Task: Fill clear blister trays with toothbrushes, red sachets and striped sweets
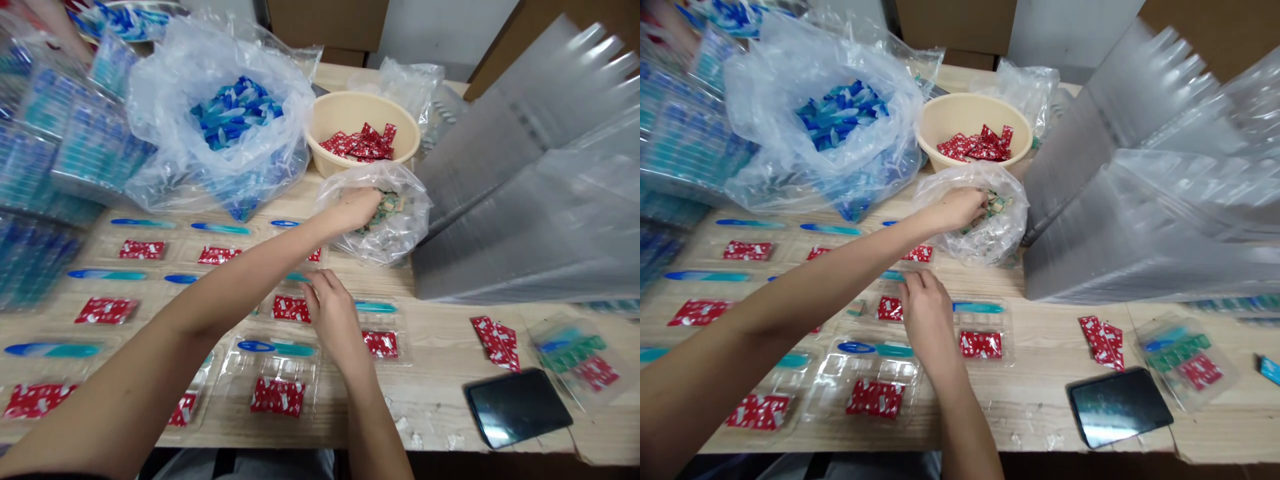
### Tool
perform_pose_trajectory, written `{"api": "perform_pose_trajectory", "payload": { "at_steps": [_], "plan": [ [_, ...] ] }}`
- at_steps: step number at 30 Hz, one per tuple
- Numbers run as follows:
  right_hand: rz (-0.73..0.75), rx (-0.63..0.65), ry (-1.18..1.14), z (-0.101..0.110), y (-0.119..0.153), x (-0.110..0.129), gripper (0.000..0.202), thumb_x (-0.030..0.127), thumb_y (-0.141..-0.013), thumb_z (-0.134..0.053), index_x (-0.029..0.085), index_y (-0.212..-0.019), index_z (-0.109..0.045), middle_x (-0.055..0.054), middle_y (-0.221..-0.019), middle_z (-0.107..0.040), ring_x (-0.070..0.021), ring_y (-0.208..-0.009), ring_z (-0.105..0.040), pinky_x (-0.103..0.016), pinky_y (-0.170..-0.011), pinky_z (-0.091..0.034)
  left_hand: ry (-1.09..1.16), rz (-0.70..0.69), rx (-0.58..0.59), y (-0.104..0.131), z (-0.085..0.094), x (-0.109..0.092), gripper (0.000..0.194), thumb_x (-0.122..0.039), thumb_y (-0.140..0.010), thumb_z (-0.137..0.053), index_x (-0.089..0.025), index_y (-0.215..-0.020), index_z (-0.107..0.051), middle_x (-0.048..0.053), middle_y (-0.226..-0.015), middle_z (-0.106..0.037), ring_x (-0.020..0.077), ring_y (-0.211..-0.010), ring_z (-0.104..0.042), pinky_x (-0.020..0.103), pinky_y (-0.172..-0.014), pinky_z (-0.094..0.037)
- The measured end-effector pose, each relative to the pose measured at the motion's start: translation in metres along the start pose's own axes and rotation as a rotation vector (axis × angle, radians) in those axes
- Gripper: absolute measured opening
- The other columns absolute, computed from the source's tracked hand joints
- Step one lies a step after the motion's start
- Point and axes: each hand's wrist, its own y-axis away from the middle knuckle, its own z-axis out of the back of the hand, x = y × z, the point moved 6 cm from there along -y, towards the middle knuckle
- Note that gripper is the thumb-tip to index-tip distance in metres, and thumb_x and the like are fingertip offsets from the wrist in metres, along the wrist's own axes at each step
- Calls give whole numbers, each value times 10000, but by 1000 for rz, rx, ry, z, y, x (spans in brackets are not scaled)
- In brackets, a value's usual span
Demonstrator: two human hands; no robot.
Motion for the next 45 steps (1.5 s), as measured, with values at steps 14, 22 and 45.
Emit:
{"api": "perform_pose_trajectory", "payload": {
  "at_steps": [14,22,45],
  "plan": [
    [52,-112,-77,10,3,-3,213,154,-912,-466,163,-1036,-639,-98,-1012,-673,-209,-958,-641,-347,-851,-513,131,-139,-175,15,8,-4,162,-124,-816,-487,-120,-794,-647,85,-848,-668,162,-762,-594,276,-720,-445],
    [27,-461,-553,43,14,-7,181,219,-905,-502,211,-1013,-646,-31,-958,-707,-141,-894,-666,-306,-816,-540,506,-40,-135,76,42,6,250,-276,-907,-439,-157,-951,-655,18,-780,-639,90,-663,-578,226,-656,-469],
    [-155,-810,-804,55,23,-33,171,283,-800,-638,218,-952,-681,-8,-894,-725,-125,-706,-689,-323,-717,-590,717,-5,-220,132,30,-4,133,-273,-823,-536,-223,-902,-631,16,-876,-671,126,-784,-619,257,-689,-516]
  ]
}}
